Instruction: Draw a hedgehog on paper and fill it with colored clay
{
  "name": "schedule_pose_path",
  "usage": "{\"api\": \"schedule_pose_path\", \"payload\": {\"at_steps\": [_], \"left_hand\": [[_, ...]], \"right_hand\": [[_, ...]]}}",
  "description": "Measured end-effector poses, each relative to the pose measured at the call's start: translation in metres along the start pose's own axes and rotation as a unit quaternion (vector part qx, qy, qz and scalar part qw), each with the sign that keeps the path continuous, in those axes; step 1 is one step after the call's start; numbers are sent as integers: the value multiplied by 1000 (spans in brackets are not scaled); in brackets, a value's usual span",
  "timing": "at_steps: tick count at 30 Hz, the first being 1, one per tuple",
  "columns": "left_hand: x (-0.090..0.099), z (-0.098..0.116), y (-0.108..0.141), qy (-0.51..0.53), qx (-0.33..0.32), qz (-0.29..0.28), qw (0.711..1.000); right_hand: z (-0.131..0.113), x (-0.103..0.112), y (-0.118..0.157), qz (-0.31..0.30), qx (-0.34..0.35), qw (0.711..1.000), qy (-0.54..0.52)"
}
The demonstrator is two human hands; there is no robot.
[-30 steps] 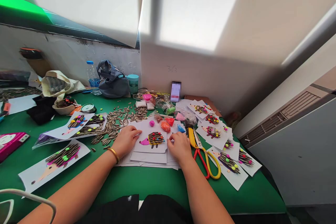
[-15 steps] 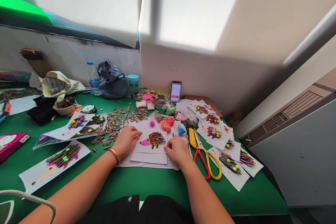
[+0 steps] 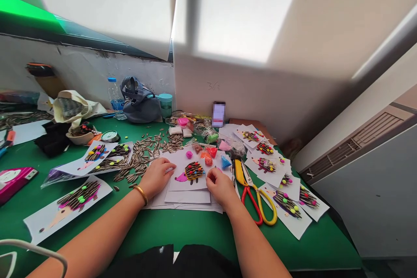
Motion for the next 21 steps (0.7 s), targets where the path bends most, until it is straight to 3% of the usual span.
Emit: {"api": "schedule_pose_path", "payload": {"at_steps": [7, 11, 16, 21], "left_hand": [[0, -1, -1, 1, -11, 7, 1000], [5, -1, -2, 38, -25, 43, 998], [8, -1, -3, 188, 4, 68, 980], [0, 0, -1, 300, 66, 43, 951]], "right_hand": [[15, -12, -5, -7, -56, 990, -131], [21, -12, -9, -13, -79, 978, -195], [22, -11, -12, -29, -103, 956, -275], [15, -8, -8, -45, -115, 931, -342]]}}
Point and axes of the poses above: each hand's wrist, its own y-axis away from the middle knuckle, its own x-axis out of the back of the hand, z = x × y, the point moved 5 cm from there along -y, towards the middle knuckle, and after that the axes turned 12 degrees about y, right-handed, at the moved point
